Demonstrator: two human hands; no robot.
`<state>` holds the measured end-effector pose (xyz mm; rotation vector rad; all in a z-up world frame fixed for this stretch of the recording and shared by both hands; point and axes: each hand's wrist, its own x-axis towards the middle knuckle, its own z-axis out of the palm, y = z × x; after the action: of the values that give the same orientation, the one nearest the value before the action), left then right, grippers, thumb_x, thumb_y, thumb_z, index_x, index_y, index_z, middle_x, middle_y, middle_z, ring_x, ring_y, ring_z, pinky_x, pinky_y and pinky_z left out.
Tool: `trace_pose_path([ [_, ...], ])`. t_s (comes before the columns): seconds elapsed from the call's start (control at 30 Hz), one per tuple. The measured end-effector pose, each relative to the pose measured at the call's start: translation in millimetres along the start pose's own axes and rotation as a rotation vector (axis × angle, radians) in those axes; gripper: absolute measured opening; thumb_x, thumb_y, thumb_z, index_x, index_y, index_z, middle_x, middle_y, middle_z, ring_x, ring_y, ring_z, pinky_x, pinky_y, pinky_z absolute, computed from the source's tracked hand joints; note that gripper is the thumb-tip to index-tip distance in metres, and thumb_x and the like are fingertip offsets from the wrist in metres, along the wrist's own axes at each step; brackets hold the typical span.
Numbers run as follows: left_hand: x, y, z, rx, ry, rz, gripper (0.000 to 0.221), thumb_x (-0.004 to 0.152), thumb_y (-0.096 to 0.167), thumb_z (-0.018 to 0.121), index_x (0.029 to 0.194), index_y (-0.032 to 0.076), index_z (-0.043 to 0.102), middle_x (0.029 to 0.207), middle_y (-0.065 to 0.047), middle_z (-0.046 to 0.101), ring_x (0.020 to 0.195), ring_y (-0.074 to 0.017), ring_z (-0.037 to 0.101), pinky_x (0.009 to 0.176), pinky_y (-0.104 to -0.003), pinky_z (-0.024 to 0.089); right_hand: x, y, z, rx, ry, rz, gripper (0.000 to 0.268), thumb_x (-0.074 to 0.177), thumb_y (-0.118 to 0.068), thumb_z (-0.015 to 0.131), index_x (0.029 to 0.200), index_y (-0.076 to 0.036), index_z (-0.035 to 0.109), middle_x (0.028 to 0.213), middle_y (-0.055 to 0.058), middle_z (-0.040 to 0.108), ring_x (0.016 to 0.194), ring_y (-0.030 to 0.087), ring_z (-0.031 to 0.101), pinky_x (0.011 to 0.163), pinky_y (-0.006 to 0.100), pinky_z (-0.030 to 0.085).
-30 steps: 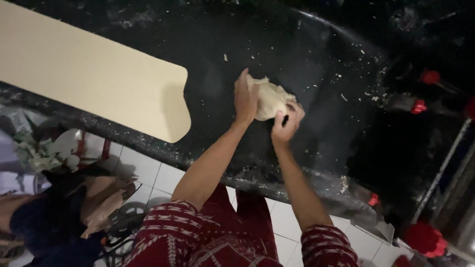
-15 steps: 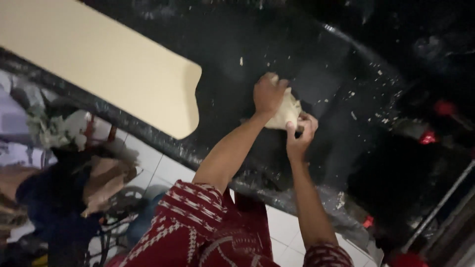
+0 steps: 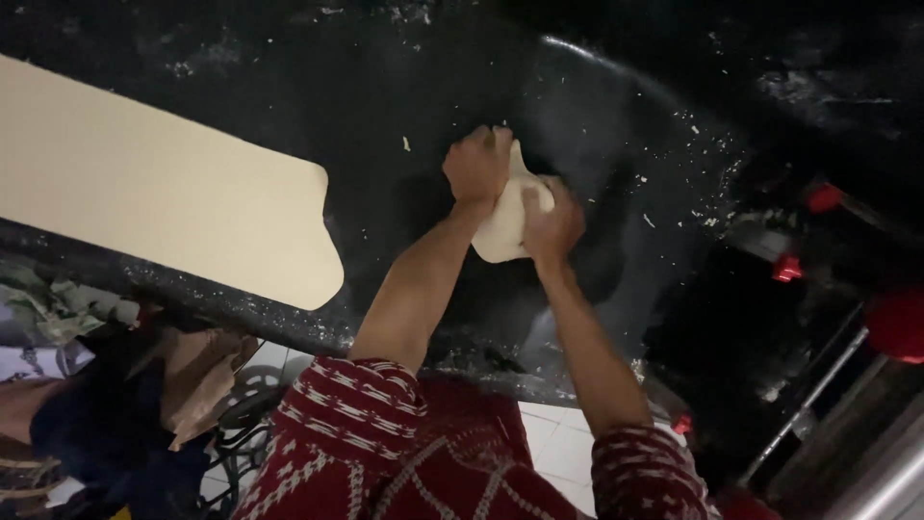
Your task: A person is kneading a ball of dough by hand on a black countertop in a bakery.
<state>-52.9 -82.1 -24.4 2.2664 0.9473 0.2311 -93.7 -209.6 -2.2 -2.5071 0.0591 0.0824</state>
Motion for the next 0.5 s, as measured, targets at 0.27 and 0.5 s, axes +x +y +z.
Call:
trace_pose_path([
  [0.27, 16.3, 8.6, 0.1, 0.072, -0.102, -0.105, 0.046, 0.091, 0.048, 0.049, 0.072, 0.013, 0.072, 0.069, -0.019, 0.072, 0.070, -0.0409, 0.075, 0.066, -0.056, 0.059, 28.0, 1.5, -12.0, 0.182, 0.008, -0.016, 0.044, 0.103, -0.043, 0.049, 0.077, -0.014, 0.068, 0.071, 0.016, 0.069, 0.076, 0.043, 0.070, 0.076, 0.048, 0.051],
  [0.5, 11.2, 0.5, 4.9, -0.141, 0.022, -0.097, 0.039, 0.089, 0.042, 0.051, 0.069, 0.013, 0.068, 0.063, -0.012, 0.068, 0.064, -0.0373, 0.073, 0.065, -0.049, 0.056, 30.1, 1.4, -12.0, 0.323, 0.085, -0.067, 0.046, 0.104, -0.029, 0.050, 0.068, -0.005, 0.067, 0.068, 0.021, 0.066, 0.071, 0.044, 0.066, 0.072, 0.050, 0.050],
])
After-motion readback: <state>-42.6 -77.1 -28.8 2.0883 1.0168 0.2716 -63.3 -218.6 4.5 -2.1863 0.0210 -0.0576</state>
